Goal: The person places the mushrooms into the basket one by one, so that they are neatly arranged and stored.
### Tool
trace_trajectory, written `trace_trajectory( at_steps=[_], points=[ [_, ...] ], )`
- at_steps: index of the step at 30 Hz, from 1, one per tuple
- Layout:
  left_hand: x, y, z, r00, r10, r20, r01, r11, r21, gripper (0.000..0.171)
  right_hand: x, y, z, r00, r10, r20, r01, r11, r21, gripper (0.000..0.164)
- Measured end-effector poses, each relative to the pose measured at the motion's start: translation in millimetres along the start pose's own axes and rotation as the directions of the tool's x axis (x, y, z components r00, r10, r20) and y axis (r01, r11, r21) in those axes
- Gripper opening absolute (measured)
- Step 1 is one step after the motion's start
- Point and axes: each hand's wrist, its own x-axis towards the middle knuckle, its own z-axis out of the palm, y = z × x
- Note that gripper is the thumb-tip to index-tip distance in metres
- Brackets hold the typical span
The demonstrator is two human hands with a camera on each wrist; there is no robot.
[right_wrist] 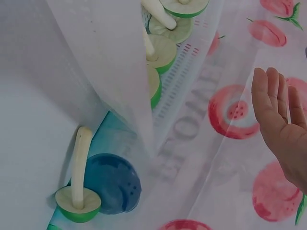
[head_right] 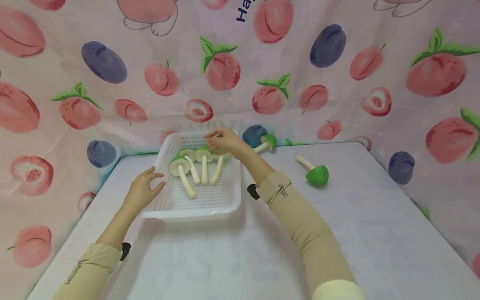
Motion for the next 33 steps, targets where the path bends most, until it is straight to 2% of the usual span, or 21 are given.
trace_trajectory(
  at_steps=[5,12,18,25,33],
  points=[
    [1.6,-0.3,-2.9,1.0,0.009,0.001,-0.009,1.0,0.011,0.036,-6,10,-9,0.999,-0.002,-0.04,0.003,0.999,0.032,0.036],
    [1.6,-0.3,-10.2,1.0,0.01,0.0,-0.01,1.0,0.016,0.035,-14,28,-28,0.991,0.063,-0.122,-0.057,0.997,0.051,0.037],
    [1.7,2.2,-4.0,1.0,0.016,0.023,-0.016,1.0,0.004,0.035,-29,49,-53,0.977,0.094,-0.189,-0.078,0.993,0.088,0.038],
    [-2.1,-1.2,-1.6,1.0,0.008,0.018,-0.008,1.0,0.006,0.035,-43,68,-74,0.976,0.087,-0.197,-0.073,0.994,0.077,0.038],
    [1.0,2.6,-3.3,1.0,0.02,0.014,-0.02,1.0,0.006,0.035,-62,82,-106,0.964,0.126,-0.235,-0.124,0.992,0.023,0.043]
  ],
)
